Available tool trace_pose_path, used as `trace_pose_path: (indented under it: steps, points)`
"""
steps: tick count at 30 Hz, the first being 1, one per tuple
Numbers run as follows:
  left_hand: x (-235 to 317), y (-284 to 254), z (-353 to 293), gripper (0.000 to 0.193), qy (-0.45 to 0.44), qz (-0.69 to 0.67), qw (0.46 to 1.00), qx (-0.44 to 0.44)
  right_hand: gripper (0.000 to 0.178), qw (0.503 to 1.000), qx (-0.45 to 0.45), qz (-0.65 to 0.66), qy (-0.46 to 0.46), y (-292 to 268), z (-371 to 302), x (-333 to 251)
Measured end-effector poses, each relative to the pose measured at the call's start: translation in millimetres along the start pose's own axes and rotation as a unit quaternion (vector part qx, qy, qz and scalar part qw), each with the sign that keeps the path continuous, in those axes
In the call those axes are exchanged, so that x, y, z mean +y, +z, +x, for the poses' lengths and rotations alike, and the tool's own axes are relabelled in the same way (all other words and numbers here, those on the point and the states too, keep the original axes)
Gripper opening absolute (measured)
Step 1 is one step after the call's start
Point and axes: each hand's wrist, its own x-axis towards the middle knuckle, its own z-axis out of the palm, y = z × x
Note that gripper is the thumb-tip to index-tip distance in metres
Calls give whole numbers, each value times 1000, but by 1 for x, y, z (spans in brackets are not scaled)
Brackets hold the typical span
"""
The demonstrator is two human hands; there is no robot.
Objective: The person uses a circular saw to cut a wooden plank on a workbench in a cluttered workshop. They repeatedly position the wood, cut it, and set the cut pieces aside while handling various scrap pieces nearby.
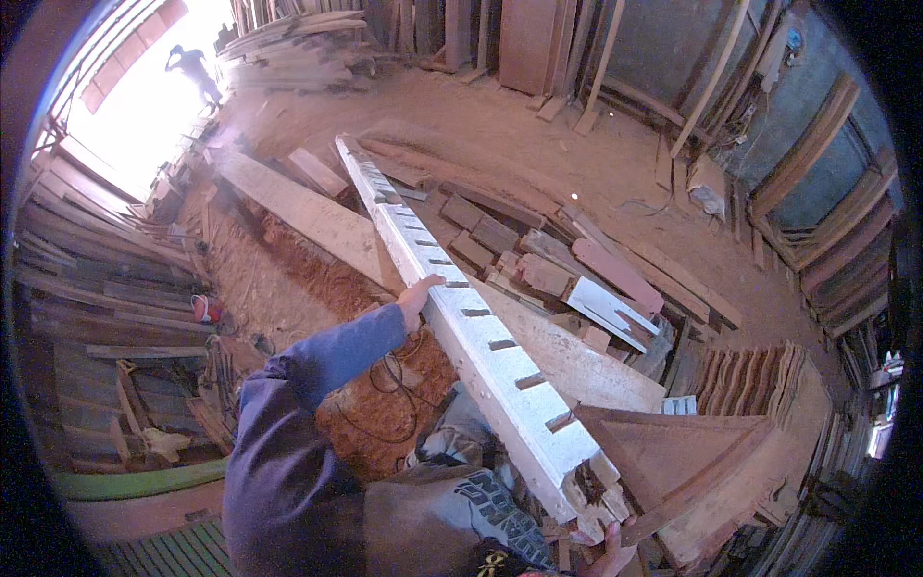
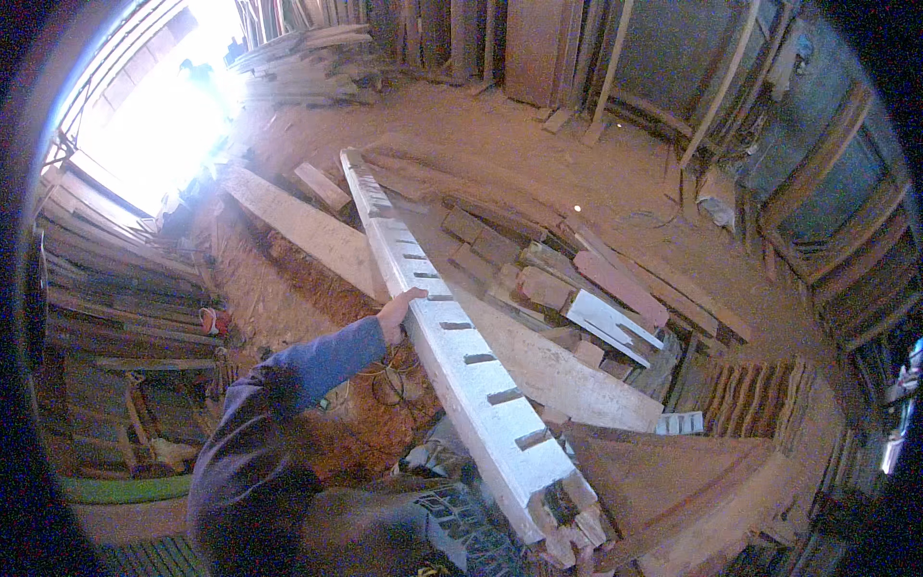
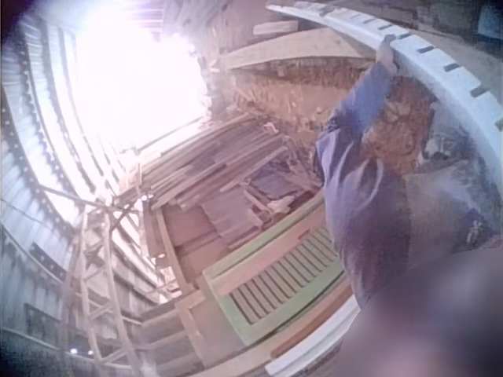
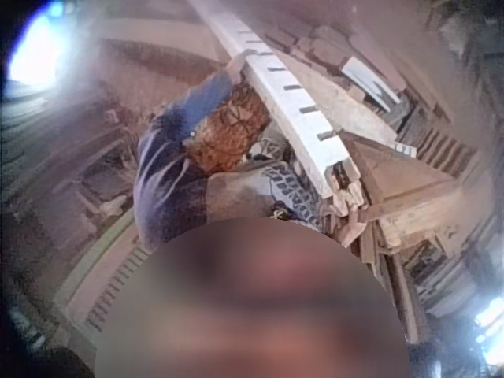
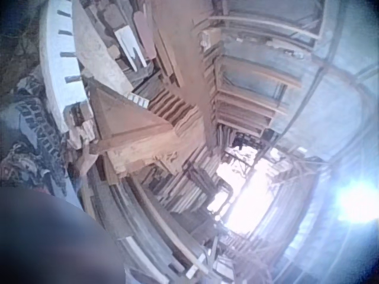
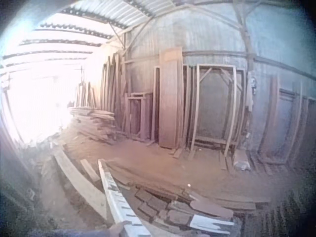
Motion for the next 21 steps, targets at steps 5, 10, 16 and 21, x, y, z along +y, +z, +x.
trace_pose_path:
  steps: [5,10,16,21]
  points:
    - [-15,-4,28,59,-5,9,998,64,65,1000,4,9,-24,3,-6,2]
    - [-26,-17,44,67,63,-24,997,-28,61,991,-39,113,-52,11,-5,5]
    - [-24,-42,42,94,17,155,987,28,57,993,14,108,-42,4,0,15]
    - [-7,-102,40,80,59,385,910,146,58,995,57,57,-63,2,6,24]
